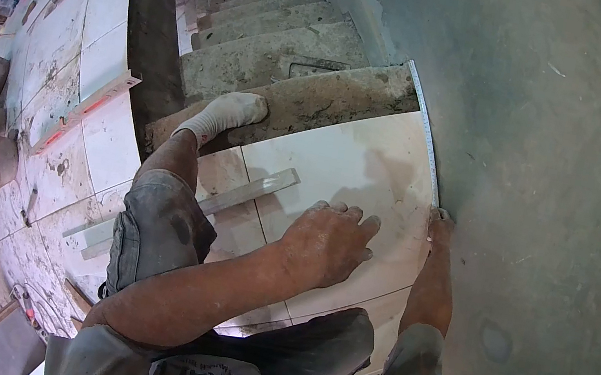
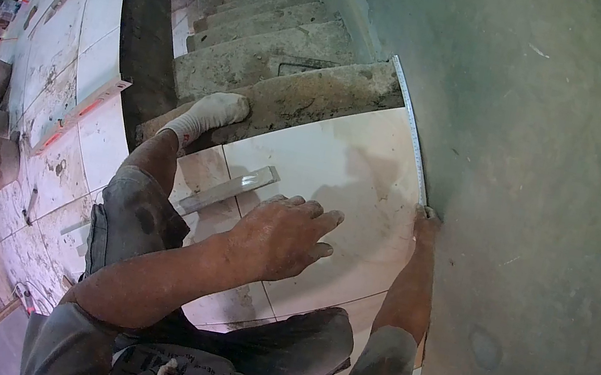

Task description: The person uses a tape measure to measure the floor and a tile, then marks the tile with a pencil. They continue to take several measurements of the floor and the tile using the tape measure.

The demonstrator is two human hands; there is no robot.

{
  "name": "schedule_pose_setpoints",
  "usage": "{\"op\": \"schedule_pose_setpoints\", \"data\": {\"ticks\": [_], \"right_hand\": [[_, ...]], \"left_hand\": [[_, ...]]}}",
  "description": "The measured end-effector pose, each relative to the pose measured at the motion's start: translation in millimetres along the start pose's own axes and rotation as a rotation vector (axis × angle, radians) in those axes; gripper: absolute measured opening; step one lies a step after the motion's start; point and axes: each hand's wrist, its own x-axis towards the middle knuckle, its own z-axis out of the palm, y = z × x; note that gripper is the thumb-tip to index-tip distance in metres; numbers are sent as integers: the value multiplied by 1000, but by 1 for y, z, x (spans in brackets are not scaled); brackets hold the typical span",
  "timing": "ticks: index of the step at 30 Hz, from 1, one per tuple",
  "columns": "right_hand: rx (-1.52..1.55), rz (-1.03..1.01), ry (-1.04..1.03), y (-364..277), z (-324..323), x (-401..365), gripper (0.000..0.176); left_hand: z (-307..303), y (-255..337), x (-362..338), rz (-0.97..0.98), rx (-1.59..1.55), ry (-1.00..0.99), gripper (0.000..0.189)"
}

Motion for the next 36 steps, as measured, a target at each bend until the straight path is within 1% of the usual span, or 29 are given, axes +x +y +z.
{"op": "schedule_pose_setpoints", "data": {"ticks": [1, 5, 7, 11, 14, 17, 19, 23, 25, 28, 29, 30, 31, 32, 35, 36], "right_hand": [[-54, -59, 45, 1, 0, 0, 33], [-80, -30, 44, 0, 0, 1, 34], [-60, 19, 26, -5, -1, -1, 33], [-37, 12, 22, -12, -5, -8, 31], [37, 7, -21, -5, -2, -4, 31], [-43, 38, -6, -9, -4, -5, 33], [-127, 2, 31, -11, -4, -6, 35], [-134, -2, 39, -17, -6, -10, 34], [-87, 47, -3, -17, -6, -9, 35], [-47, 84, -19, -24, -10, -15, 35], [-47, 85, -19, -17, -7, -11, 35], [-56, 23, 12, 1, 0, 0, 34], [-65, -39, 43, 5, 2, 2, 34], [-65, -39, 43, 9, 3, 5, 34], [-92, -11, 26, -5, -3, -3, 34], [-57, 21, -5, -5, -3, -2, 34]], "left_hand": [[0, 0, 0, -2, -3, 0, 42], [-2, 1, 0, -5, 4, -12, 42], [-2, 1, 0, -9, 2, -8, 42], [0, 0, 1, -5, 2, 0, 41], [1, 0, 0, 7, -10, 17, 41], [4, -1, 0, 15, -8, 37, 41], [2, -1, 0, 13, -5, 27, 42], [2, 1, 0, -3, 3, 11, 42], [2, 0, 0, 1, 5, 14, 42], [1, 0, 0, 2, 10, 12, 42], [1, 1, 0, -2, 10, 7, 42], [1, 1, 1, -1, 10, 7, 42], [1, 1, 1, 0, 7, 4, 42], [2, 1, 1, 1, 3, 0, 42], [2, 0, 0, 17, -2, 21, 41], [3, 0, 0, 17, -3, 20, 41]]}}
